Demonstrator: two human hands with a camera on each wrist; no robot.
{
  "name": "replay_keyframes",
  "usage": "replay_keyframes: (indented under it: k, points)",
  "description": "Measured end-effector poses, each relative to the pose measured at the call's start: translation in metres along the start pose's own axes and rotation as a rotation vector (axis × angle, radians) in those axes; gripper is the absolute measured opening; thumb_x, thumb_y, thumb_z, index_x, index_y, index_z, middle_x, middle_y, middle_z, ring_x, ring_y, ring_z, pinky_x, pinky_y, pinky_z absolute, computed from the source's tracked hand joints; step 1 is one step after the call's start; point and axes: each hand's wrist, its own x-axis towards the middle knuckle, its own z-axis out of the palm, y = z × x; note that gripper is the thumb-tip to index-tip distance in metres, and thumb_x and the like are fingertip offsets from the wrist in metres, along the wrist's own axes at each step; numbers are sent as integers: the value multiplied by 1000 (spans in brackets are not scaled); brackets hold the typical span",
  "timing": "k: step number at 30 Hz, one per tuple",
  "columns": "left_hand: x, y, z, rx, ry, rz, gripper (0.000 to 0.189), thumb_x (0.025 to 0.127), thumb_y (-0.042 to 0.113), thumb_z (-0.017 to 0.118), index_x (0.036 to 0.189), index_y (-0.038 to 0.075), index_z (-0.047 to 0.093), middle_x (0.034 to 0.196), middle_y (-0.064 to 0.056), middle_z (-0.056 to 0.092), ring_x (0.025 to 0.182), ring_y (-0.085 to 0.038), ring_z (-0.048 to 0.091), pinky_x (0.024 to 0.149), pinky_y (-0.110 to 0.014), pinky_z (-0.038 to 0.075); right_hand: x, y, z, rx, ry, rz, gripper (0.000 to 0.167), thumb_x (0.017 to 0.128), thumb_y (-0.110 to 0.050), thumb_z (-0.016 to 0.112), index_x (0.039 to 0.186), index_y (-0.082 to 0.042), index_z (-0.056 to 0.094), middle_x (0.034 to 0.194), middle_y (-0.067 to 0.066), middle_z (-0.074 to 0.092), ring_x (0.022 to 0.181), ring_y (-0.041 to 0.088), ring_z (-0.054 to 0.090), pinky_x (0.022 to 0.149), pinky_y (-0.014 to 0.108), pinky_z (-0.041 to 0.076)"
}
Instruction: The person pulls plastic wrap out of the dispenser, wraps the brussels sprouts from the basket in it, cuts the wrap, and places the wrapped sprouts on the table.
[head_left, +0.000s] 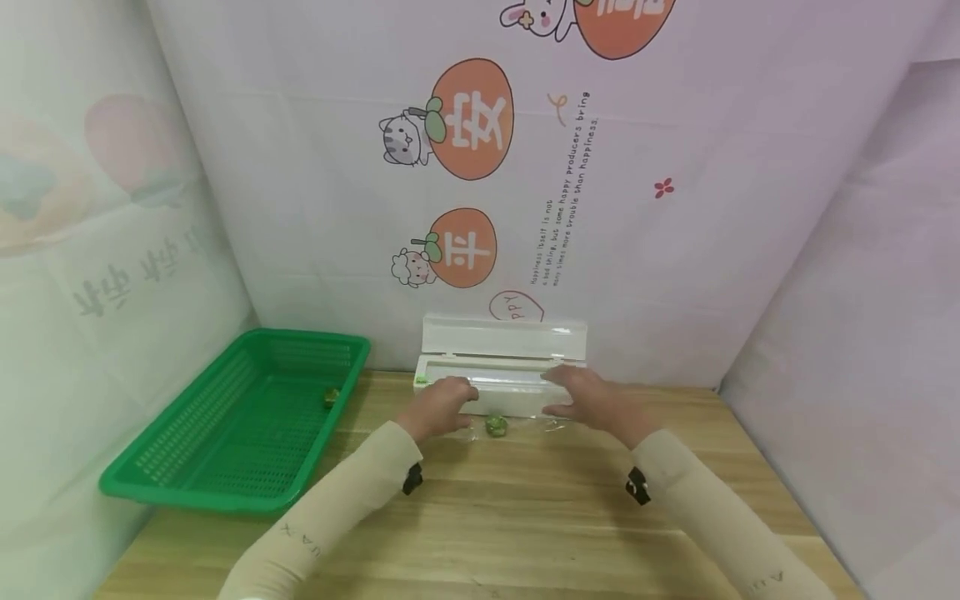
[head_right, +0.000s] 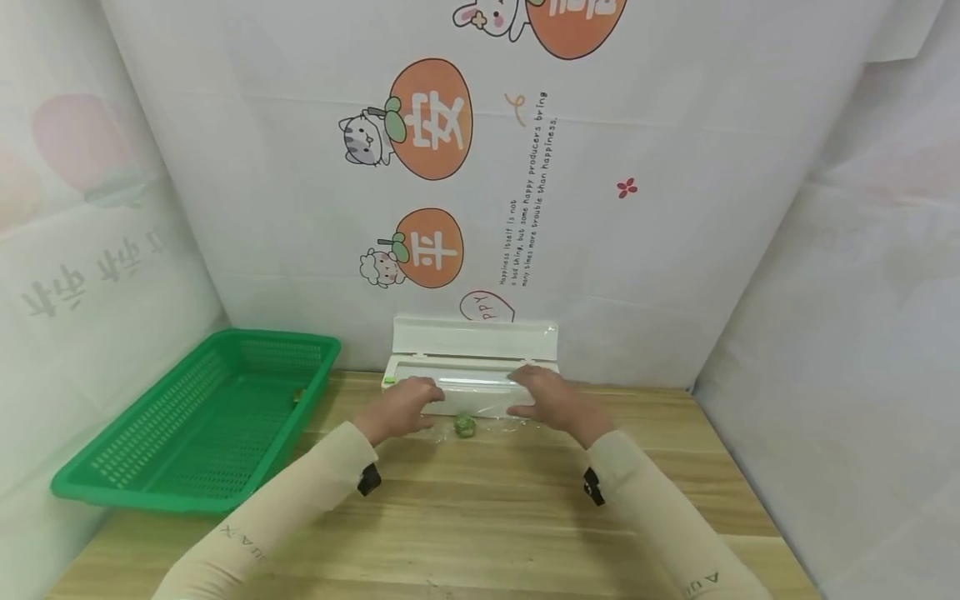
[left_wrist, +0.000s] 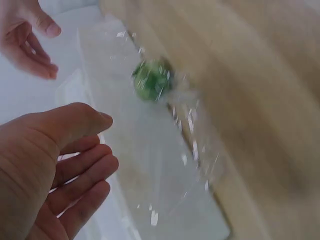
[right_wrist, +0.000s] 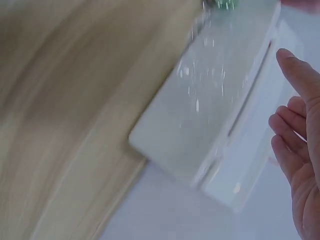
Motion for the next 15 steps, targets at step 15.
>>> replay_keyframes:
  k: [15]
  points:
    - [15, 15, 65, 10, 179, -113, 14, 81, 10, 87, 87, 8, 75, 84, -2, 72, 79, -15, 65, 73, -31, 59, 20, -33, 75, 74, 39, -154, 37, 88, -11, 84, 121, 0, 72, 120, 15, 76, 112, 31, 73, 101, 44, 61]
